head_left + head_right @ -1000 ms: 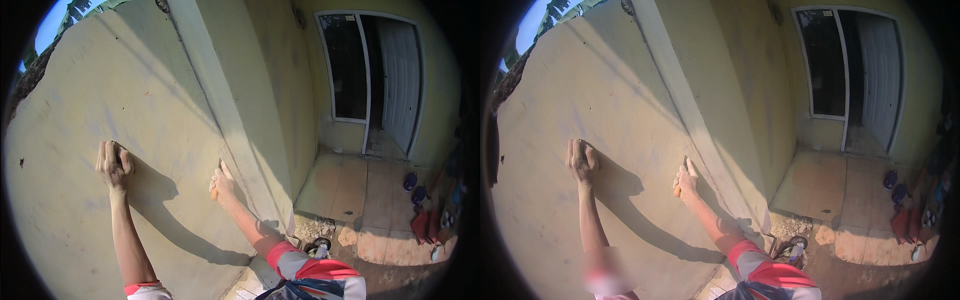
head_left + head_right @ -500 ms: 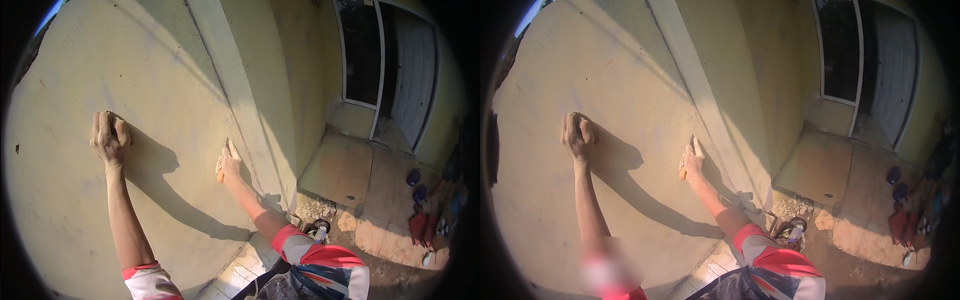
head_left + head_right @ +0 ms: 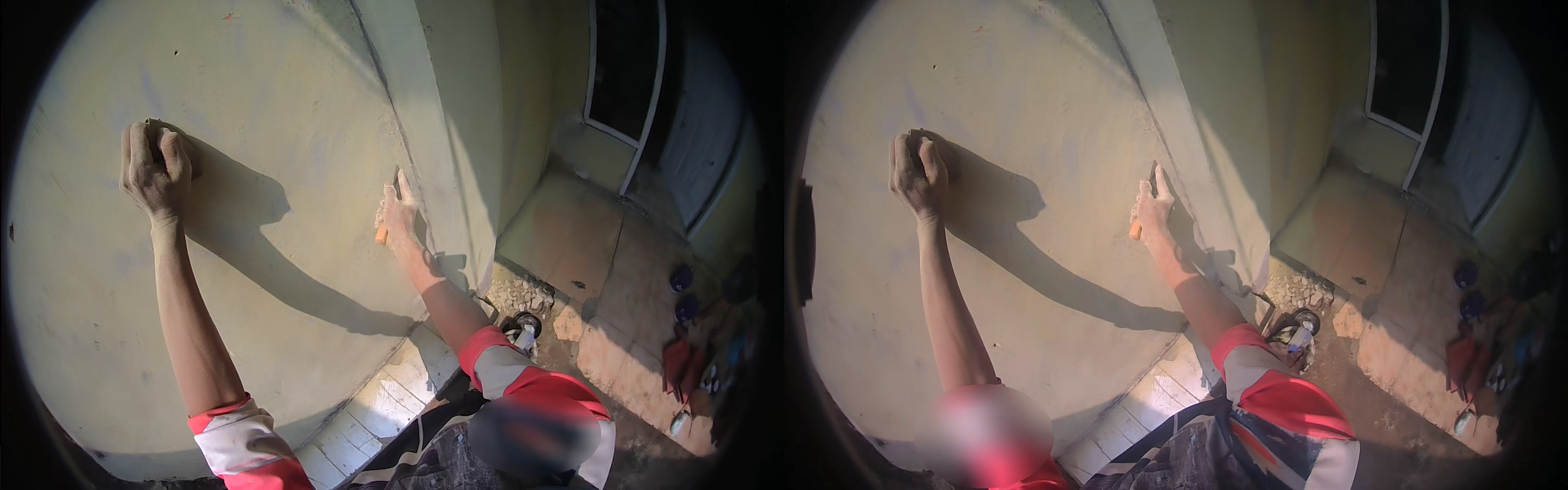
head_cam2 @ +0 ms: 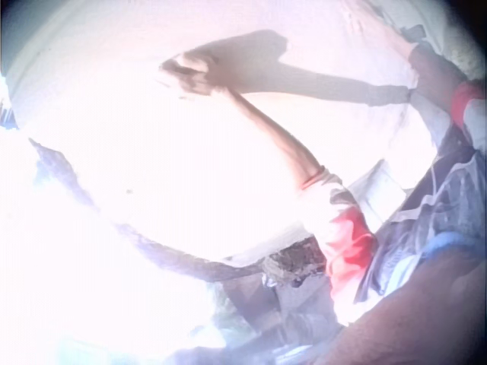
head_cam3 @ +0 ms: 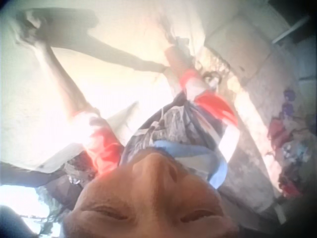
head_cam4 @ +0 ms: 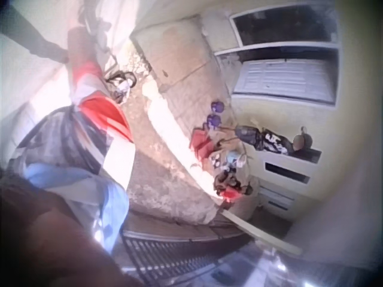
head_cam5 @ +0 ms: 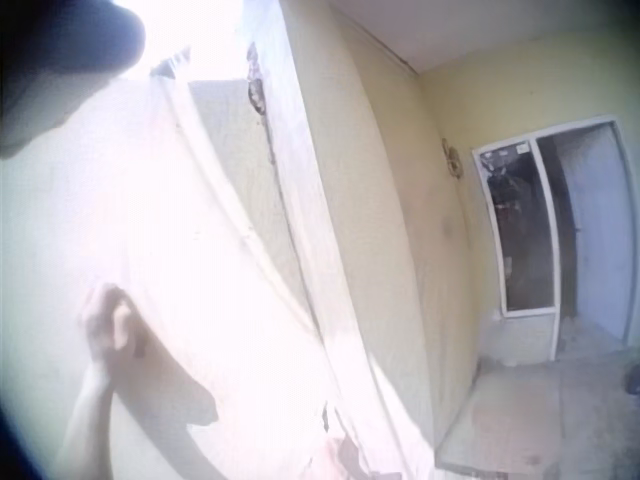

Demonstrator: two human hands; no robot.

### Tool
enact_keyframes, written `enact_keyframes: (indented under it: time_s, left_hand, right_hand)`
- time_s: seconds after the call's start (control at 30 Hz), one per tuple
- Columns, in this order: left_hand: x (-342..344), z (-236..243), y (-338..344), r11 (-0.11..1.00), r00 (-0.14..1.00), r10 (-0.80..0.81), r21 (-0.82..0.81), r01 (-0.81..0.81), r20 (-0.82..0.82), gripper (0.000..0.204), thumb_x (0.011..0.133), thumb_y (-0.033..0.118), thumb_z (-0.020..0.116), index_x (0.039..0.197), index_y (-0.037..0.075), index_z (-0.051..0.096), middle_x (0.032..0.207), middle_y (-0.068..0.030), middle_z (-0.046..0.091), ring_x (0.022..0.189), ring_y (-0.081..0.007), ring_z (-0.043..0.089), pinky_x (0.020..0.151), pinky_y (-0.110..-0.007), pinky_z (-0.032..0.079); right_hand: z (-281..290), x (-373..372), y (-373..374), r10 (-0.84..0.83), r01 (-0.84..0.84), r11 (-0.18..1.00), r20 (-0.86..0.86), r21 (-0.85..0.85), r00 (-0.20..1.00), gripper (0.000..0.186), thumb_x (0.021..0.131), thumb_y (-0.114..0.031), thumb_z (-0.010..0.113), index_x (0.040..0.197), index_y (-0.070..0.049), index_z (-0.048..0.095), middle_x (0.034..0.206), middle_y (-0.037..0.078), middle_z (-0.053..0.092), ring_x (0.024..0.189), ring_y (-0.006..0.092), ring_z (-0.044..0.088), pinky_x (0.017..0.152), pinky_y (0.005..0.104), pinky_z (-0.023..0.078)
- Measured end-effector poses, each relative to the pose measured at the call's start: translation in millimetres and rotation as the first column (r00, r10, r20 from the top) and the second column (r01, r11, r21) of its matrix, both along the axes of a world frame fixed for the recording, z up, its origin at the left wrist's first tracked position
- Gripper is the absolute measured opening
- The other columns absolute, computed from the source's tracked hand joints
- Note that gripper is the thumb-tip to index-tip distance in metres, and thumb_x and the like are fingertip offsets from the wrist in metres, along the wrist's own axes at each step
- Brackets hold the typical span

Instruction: The person smooths a wall surface using a scraper in the right hand and a sanding block in the left hand. They work along the lower edge and upward, alternating between scraping and rubbing motions to even the surface.

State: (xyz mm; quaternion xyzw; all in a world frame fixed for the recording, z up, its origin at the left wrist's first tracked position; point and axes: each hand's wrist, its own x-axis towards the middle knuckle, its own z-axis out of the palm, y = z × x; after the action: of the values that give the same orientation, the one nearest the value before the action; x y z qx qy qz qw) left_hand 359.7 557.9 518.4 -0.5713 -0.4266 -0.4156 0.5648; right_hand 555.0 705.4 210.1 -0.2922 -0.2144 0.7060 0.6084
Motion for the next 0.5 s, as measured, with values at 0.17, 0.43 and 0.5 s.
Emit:
enact_keyframes:
  time_s: [0.17, 0.43, 0.5]
  left_hand:
    - [-8.5, 1.5, 1.1, 1.000, 0.999, 0.016, 0.018, -0.015, -0.037, 0.009, 0.092, 0.018, 0.061, 0.090, 0.009, 0.060, 0.088, -0.0043, 0.063, 0.074, -0.0254, 0.066, 0.068, -0.036, 0.055]
    - [-22.9, 1.3, 0.4, 0.996, 0.996, 0.089, 0.006, -0.089, -0.026, 0.013, 0.095, 0.022, 0.062, 0.095, 0.009, 0.063, 0.092, -0.0057, 0.064, 0.079, -0.0265, 0.067, 0.071, -0.035, 0.055]
    - [-19.5, 4.6, 1.6, 0.997, 0.996, 0.073, 0.021, -0.072, -0.055, 0.017, 0.098, 0.026, 0.061, 0.096, 0.009, 0.063, 0.092, -0.0055, 0.065, 0.080, -0.0269, 0.067, 0.073, -0.035, 0.055]
  right_hand:
    - [1.3, -3.3, -30.8, 0.129, -0.131, 0.991, 0.133, 0.007, 0.983, 0.065, 0.108, -0.017, 0.055, 0.167, -0.024, 0.031, 0.073, -0.001, 0.048, 0.048, 0.0093, 0.043, 0.042, 0.0293, 0.041]
    - [-40.9, 3.9, -3.1, 0.018, -0.014, 0.999, 0.084, -0.044, 0.996, 0.062, 0.108, -0.015, 0.056, 0.165, -0.024, 0.034, 0.072, -0.002, 0.047, 0.048, 0.0080, 0.042, 0.042, 0.0285, 0.040]
    - [-49.9, 6.2, 1.8, 0.007, -0.002, 0.998, 0.064, -0.067, 0.998, 0.062, 0.108, -0.015, 0.056, 0.165, -0.024, 0.035, 0.071, -0.002, 0.047, 0.048, 0.0078, 0.042, 0.042, 0.0284, 0.040]
